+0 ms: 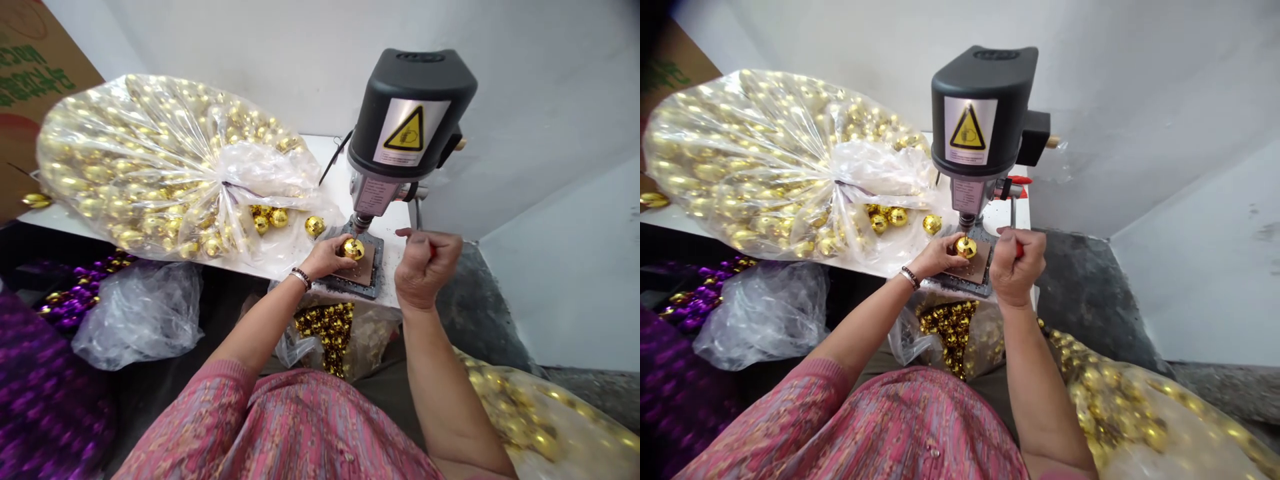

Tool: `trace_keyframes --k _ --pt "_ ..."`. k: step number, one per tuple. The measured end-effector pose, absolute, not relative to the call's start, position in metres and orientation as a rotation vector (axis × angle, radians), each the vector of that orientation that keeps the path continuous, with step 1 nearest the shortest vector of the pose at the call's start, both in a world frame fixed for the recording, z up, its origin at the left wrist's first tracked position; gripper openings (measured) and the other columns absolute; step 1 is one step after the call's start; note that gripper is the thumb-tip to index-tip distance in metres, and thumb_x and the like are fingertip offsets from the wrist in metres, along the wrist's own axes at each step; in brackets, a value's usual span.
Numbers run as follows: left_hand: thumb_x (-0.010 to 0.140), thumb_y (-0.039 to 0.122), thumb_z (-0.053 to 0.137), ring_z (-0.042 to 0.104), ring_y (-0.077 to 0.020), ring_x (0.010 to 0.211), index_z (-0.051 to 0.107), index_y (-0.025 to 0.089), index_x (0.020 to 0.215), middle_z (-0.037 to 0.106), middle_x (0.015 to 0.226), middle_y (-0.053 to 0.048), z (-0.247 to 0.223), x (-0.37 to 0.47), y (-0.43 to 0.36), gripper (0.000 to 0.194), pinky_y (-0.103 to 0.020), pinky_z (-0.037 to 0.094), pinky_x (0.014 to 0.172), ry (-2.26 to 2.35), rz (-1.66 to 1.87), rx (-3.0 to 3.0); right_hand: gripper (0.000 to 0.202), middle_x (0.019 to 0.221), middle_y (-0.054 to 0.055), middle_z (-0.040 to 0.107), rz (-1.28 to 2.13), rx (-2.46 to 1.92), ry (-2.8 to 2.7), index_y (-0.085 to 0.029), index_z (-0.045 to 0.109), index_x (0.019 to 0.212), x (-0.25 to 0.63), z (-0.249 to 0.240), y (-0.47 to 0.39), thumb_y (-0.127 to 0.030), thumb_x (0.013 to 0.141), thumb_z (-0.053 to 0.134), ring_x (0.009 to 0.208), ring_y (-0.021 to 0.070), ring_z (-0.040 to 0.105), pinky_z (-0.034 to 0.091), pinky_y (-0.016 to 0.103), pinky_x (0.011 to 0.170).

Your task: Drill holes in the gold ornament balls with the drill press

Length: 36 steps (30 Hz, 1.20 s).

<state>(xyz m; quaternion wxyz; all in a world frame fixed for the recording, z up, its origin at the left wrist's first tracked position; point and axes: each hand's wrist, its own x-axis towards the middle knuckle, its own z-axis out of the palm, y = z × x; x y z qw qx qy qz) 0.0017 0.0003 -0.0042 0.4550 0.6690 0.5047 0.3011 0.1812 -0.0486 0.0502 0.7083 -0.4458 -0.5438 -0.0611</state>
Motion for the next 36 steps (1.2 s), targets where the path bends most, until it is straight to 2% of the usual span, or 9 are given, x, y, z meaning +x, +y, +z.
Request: trace_keyframes --k 6,9,16,19,21,23,27,32,36 --pt "0.074 0.016 0.091 0.076 -0.026 0.107 0.073 0.016 0.144 0.081 0.121 -0.009 -0.008 0.003 -0.003 0.072 -0.04 0.062 0.104 1.246 0.771 1.673 0.039 0.067 -0.004 0.05 -0.184 -1.024 -1.126 -0.021 0.048 0.079 0.185 0.11 -0.033 -0.052 0.103 0.054 0.063 0.0091 0.051 0.041 0.028 0.066" --pt "0.075 0.016 0.089 0.075 -0.0241 0.104 0.071 0.013 0.14 0.079 0.122 -0.01 -0.008 -0.004 -0.013 0.068 -0.037 0.061 0.099 1.218 0.814 1.693 0.037 0.068 -0.006 0.043 -0.077 -1.085 -1.172 -0.022 0.042 0.079 0.191 0.135 -0.023 -0.046 0.106 0.048 0.06 0.0069 0.045 0.039 0.027 0.065" --pt "0.072 0.035 0.099 0.068 -0.018 0.087 0.072 0.019 0.143 0.08 0.117 -0.007 0.009 -0.044 -0.036 0.078 -0.032 0.059 0.084 1.013 0.649 1.814 0.04 0.075 -0.007 0.043 0.013 -1.154 -1.232 -0.021 0.039 0.082 0.197 0.134 -0.026 -0.051 0.105 0.053 0.065 0.0048 0.042 0.038 0.024 0.067" --pt "0.092 0.041 0.084 0.071 -0.0195 0.094 0.076 0.019 0.137 0.08 0.124 -0.011 0.013 -0.057 -0.017 0.051 -0.033 0.059 0.091 1.3 0.962 1.666 0.04 0.072 -0.007 0.043 0.032 -1.153 -1.2 -0.021 0.041 0.08 0.194 0.134 -0.029 -0.051 0.102 0.056 0.064 0.0054 0.043 0.036 0.025 0.065" --pt "0.102 0.037 0.071 0.073 -0.0221 0.1 0.078 0.016 0.13 0.081 0.121 -0.013 0.014 -0.061 0.006 0.036 -0.034 0.059 0.095 1.573 1.119 1.468 0.04 0.069 -0.007 0.042 0.037 -1.147 -1.167 -0.021 0.042 0.078 0.191 0.136 -0.032 -0.051 0.1 0.058 0.062 0.0059 0.045 0.035 0.025 0.063" --pt "0.1 0.033 0.072 0.074 -0.0234 0.1 0.077 0.014 0.13 0.081 0.116 -0.013 0.011 -0.06 0.029 0.037 -0.035 0.059 0.095 1.764 1.076 1.334 0.041 0.067 -0.007 0.042 0.026 -1.142 -1.154 -0.021 0.042 0.077 0.188 0.137 -0.034 -0.052 0.099 0.058 0.061 0.0057 0.047 0.035 0.025 0.063" --pt "0.082 0.027 0.09 0.075 -0.0261 0.103 0.074 0.013 0.132 0.08 0.11 -0.012 -0.001 -0.05 0.056 0.054 -0.036 0.057 0.098 1.874 0.858 1.364 0.042 0.066 -0.008 0.046 -0.007 -1.146 -1.168 -0.02 0.047 0.078 0.184 0.137 -0.039 -0.053 0.101 0.056 0.058 0.0048 0.048 0.036 0.025 0.062" --pt "0.081 0.026 0.088 0.075 -0.0277 0.109 0.073 0.018 0.117 0.08 0.105 -0.01 -0.009 -0.038 0.053 0.04 -0.039 0.057 0.101 1.855 1.008 1.387 0.038 0.064 -0.006 0.05 0.0 -1.147 -1.164 -0.021 0.048 0.077 0.184 0.138 -0.043 -0.052 0.099 0.057 0.059 0.0061 0.051 0.037 0.026 0.061" --pt "0.084 0.032 0.08 0.073 -0.0213 0.096 0.072 0.016 0.12 0.077 0.107 -0.007 0.005 -0.052 0.026 0.04 -0.033 0.06 0.087 1.54 1.154 1.333 0.038 0.063 -0.006 0.049 0.016 -1.161 -1.206 -0.022 0.047 0.077 0.187 0.139 -0.043 -0.049 0.1 0.057 0.06 0.007 0.05 0.036 0.026 0.063"
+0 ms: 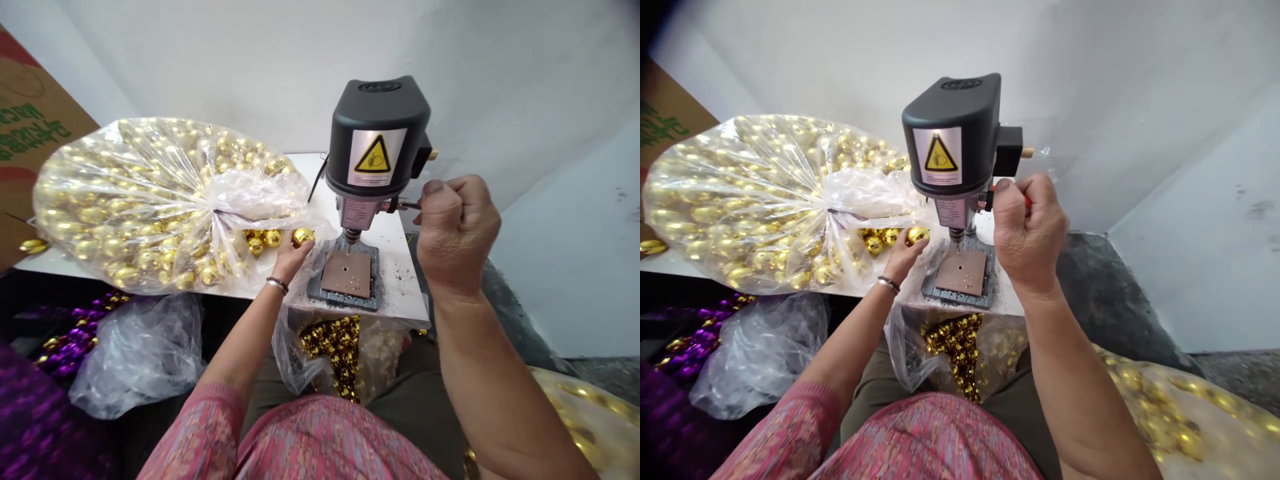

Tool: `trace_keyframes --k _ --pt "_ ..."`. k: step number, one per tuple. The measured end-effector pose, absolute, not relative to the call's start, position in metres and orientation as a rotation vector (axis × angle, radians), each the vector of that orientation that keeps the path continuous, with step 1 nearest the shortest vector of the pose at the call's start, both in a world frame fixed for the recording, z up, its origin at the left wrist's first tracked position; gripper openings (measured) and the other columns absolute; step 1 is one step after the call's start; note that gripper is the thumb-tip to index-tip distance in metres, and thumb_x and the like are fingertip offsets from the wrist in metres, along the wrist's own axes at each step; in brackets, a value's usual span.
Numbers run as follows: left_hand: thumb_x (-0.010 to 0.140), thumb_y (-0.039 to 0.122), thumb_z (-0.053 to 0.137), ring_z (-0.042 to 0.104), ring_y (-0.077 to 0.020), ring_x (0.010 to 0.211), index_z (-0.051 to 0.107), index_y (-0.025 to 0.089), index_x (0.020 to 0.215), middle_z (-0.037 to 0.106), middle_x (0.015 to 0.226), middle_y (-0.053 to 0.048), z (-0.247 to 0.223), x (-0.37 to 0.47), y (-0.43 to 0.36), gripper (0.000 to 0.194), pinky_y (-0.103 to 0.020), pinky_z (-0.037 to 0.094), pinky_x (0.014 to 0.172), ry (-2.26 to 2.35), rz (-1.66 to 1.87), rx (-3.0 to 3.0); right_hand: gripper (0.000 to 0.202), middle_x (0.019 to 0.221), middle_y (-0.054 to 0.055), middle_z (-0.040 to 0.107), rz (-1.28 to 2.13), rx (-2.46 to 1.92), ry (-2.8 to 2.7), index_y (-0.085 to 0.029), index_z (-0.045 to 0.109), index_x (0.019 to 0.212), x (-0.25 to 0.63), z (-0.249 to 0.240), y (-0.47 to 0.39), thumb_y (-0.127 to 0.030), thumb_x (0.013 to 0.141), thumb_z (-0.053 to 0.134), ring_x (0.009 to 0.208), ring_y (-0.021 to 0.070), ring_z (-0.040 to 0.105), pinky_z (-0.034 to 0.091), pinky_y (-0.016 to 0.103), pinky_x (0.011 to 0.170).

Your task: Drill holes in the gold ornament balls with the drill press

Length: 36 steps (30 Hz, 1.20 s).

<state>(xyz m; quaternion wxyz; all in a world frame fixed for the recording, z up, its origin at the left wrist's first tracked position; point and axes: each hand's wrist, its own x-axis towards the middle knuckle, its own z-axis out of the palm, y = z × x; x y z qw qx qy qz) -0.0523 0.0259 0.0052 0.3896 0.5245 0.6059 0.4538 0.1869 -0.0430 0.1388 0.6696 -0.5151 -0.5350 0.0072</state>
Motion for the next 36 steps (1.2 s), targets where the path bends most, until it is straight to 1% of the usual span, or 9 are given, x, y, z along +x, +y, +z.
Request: trace_keyframes --k 2,5,10,12,16,21,25,30,36 --pt "0.082 0.041 0.082 0.072 -0.02 0.094 0.071 0.018 0.127 0.077 0.112 -0.007 0.012 -0.062 0.009 0.052 -0.031 0.06 0.08 1.296 1.059 1.338 0.039 0.064 -0.006 0.048 0.016 -1.166 -1.232 -0.021 0.046 0.077 0.188 0.14 -0.041 -0.049 0.103 0.057 0.061 0.0064 0.047 0.036 0.025 0.064" --pt "0.074 0.043 0.09 0.07 -0.0191 0.092 0.068 0.019 0.132 0.077 0.112 -0.006 0.017 -0.067 -0.01 0.067 -0.031 0.058 0.079 1.142 0.892 1.379 0.038 0.065 -0.007 0.046 0.022 -1.167 -1.242 -0.02 0.045 0.077 0.189 0.148 -0.035 -0.045 0.104 0.056 0.063 0.0053 0.043 0.036 0.024 0.067" --pt "0.08 0.043 0.089 0.071 -0.0216 0.097 0.068 0.017 0.126 0.078 0.109 -0.007 0.015 -0.048 -0.011 0.056 -0.034 0.057 0.087 1.219 0.803 1.521 0.045 0.062 -0.007 0.039 0.164 -1.329 -1.213 -0.019 0.034 0.067 0.187 0.184 -0.028 -0.027 0.104 0.059 0.063 0.0036 0.031 0.028 0.026 0.068" --pt "0.085 0.044 0.086 0.072 -0.0229 0.1 0.07 0.016 0.124 0.079 0.111 -0.008 0.015 -0.041 -0.008 0.05 -0.035 0.057 0.091 1.273 0.778 1.617 0.043 0.063 -0.007 0.041 0.239 -1.384 -1.217 -0.018 0.039 0.066 0.187 0.196 -0.027 -0.024 0.105 0.057 0.065 0.0043 0.03 0.027 0.027 0.067" --pt "0.087 0.042 0.084 0.072 -0.0231 0.099 0.075 0.017 0.124 0.081 0.112 -0.007 0.016 -0.034 -0.004 0.045 -0.035 0.056 0.092 1.33 0.712 1.743 0.032 0.069 -0.006 0.046 0.315 -1.393 -1.22 -0.016 0.052 0.074 0.187 0.206 -0.027 -0.023 0.105 0.052 0.066 0.0049 0.031 0.028 0.026 0.064" --pt "0.081 0.035 0.089 0.073 -0.0222 0.097 0.076 0.017 0.128 0.082 0.114 -0.007 0.018 -0.025 -0.003 0.052 -0.033 0.057 0.089 1.368 0.676 1.745 0.034 0.07 -0.006 0.046 0.338 -1.392 -1.192 -0.017 0.049 0.073 0.185 0.206 -0.026 -0.024 0.106 0.051 0.067 0.0045 0.031 0.029 0.024 0.063" --pt "0.08 0.031 0.09 0.072 -0.0218 0.093 0.078 0.015 0.131 0.081 0.11 -0.006 0.024 -0.015 -0.001 0.055 -0.032 0.057 0.087 1.386 0.61 1.793 0.03 0.073 -0.006 0.046 0.357 -1.393 -1.193 -0.016 0.053 0.078 0.185 0.205 -0.026 -0.024 0.107 0.051 0.068 0.0038 0.032 0.029 0.023 0.063" --pt "0.072 0.024 0.094 0.071 -0.0268 0.101 0.081 0.018 0.124 0.079 0.109 -0.007 0.031 -0.005 0.003 0.054 -0.036 0.057 0.098 1.455 0.57 2.015 0.029 0.07 -0.007 0.042 0.331 -1.333 -1.194 -0.015 0.052 0.079 0.186 0.2 -0.025 -0.027 0.106 0.055 0.069 0.0038 0.03 0.028 0.022 0.062" --pt "0.069 0.024 0.096 0.07 -0.0286 0.108 0.083 0.018 0.119 0.076 0.108 -0.007 0.024 -0.002 0.012 0.052 -0.04 0.057 0.106 1.379 0.558 1.985 0.033 0.07 -0.006 0.043 0.315 -1.298 -1.175 -0.019 0.044 0.076 0.188 0.194 -0.022 -0.028 0.105 0.057 0.068 0.0048 0.033 0.028 0.023 0.061"
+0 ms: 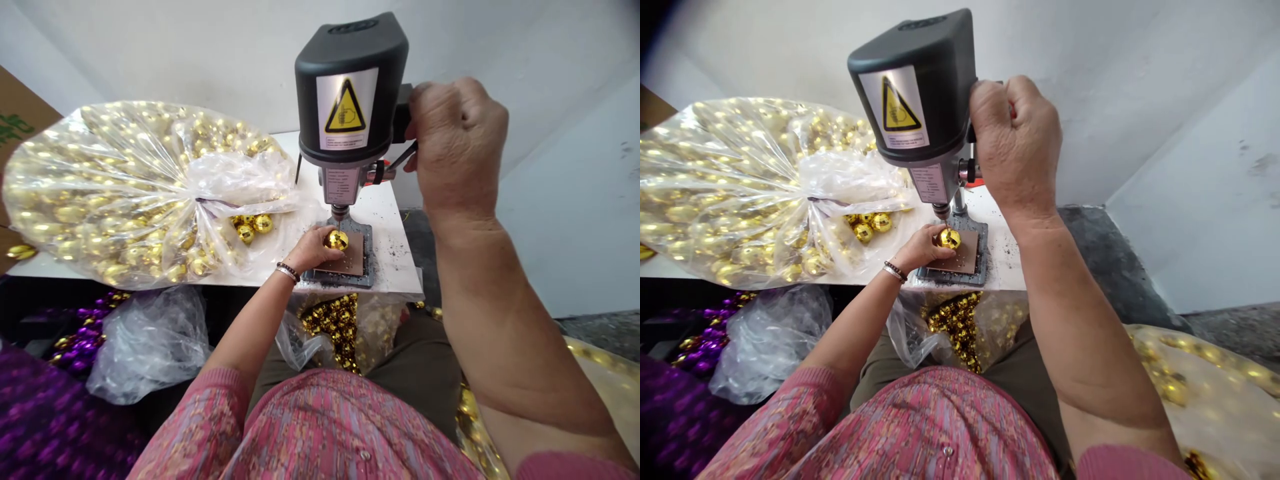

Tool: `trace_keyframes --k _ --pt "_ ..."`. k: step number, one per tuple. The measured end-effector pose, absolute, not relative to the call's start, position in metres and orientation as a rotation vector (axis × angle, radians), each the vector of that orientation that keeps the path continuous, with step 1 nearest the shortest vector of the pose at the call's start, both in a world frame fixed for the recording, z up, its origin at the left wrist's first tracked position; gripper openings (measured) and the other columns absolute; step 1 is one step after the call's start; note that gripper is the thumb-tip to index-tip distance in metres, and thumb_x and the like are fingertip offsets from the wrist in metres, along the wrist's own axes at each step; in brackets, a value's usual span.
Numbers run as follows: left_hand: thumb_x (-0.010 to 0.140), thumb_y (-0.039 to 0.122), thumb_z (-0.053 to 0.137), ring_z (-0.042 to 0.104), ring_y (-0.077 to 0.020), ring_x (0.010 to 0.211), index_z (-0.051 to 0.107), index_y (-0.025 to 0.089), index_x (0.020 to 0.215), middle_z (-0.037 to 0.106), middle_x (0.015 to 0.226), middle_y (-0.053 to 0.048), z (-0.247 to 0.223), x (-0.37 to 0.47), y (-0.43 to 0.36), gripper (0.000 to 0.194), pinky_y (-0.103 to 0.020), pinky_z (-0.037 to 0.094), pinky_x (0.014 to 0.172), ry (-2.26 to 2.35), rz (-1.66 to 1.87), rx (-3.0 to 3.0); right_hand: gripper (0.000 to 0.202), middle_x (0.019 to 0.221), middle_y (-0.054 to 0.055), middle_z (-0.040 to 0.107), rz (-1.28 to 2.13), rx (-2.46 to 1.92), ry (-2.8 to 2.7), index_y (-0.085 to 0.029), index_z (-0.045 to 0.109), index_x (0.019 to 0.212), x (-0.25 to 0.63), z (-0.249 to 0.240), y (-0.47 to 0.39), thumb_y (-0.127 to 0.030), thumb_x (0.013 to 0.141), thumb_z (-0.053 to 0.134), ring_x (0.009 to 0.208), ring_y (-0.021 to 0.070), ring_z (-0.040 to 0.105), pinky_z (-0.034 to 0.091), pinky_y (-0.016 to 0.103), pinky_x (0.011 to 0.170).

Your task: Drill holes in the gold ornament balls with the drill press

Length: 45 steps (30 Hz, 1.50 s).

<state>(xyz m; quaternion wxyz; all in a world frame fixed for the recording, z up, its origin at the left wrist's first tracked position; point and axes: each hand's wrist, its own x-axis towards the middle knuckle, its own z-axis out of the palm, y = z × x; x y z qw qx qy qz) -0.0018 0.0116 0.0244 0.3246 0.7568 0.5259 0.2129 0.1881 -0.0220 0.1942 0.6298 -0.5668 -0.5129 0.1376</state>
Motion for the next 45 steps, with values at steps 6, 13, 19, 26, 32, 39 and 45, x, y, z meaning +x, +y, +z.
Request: trace_keyframes --k 6,13,19,26,32,39,45 --pt "0.066 0.023 0.098 0.072 -0.0266 0.105 0.081 0.019 0.133 0.079 0.117 -0.008 0.006 -0.002 0.017 0.069 -0.044 0.058 0.108 1.264 0.636 1.812 0.037 0.067 -0.006 0.043 0.124 -1.2 -1.311 -0.021 0.039 0.078 0.191 0.164 -0.037 -0.041 0.103 0.057 0.066 0.0049 0.038 0.035 0.023 0.067" --pt "0.064 0.022 0.099 0.07 -0.0263 0.106 0.083 0.021 0.13 0.079 0.114 -0.008 -0.004 -0.002 0.016 0.069 -0.044 0.058 0.108 1.253 0.73 1.782 0.031 0.064 -0.006 0.039 0.037 -1.187 -1.343 -0.024 0.043 0.077 0.19 0.129 -0.06 -0.044 0.094 0.06 0.061 0.0077 0.035 0.043 0.025 0.064" --pt "0.064 0.023 0.099 0.069 -0.0269 0.108 0.082 0.019 0.132 0.077 0.116 -0.008 -0.006 -0.003 0.017 0.07 -0.043 0.056 0.11 1.252 0.724 1.764 0.031 0.069 -0.004 0.044 0.005 -1.224 -1.345 -0.024 0.048 0.08 0.192 0.116 -0.061 -0.048 0.095 0.059 0.063 0.0087 0.039 0.044 0.026 0.065" --pt "0.07 0.026 0.096 0.069 -0.0277 0.113 0.078 0.022 0.138 0.075 0.12 -0.007 -0.009 -0.004 0.015 0.071 -0.044 0.055 0.113 1.256 0.671 1.828 0.03 0.066 -0.004 0.045 -0.081 -1.215 -1.327 -0.024 0.051 0.079 0.189 0.108 -0.063 -0.048 0.097 0.057 0.06 0.0092 0.04 0.041 0.026 0.062" --pt "0.071 0.029 0.096 0.068 -0.0289 0.114 0.078 0.02 0.134 0.076 0.12 -0.009 -0.006 -0.003 0.013 0.067 -0.044 0.055 0.113 1.281 0.666 1.895 0.029 0.066 -0.004 0.046 -0.206 -1.167 -1.269 -0.024 0.054 0.081 0.183 0.092 -0.062 -0.047 0.099 0.058 0.06 0.0095 0.04 0.04 0.026 0.061" --pt "0.072 0.028 0.095 0.07 -0.0283 0.11 0.081 0.022 0.125 0.077 0.114 -0.006 -0.004 -0.002 0.013 0.056 -0.041 0.057 0.106 1.261 0.667 1.912 0.033 0.068 -0.002 0.056 -0.235 -1.142 -1.205 -0.024 0.057 0.084 0.185 0.068 -0.052 -0.053 0.099 0.058 0.062 0.011 0.05 0.045 0.027 0.063" --pt "0.072 0.026 0.094 0.071 -0.0296 0.108 0.081 0.02 0.125 0.079 0.114 -0.007 -0.002 0.001 0.011 0.055 -0.041 0.058 0.103 1.301 0.666 1.912 0.038 0.068 -0.002 0.058 -0.214 -1.092 -1.182 -0.024 0.053 0.083 0.18 0.05 -0.049 -0.059 0.098 0.055 0.061 0.0115 0.055 0.048 0.029 0.065"
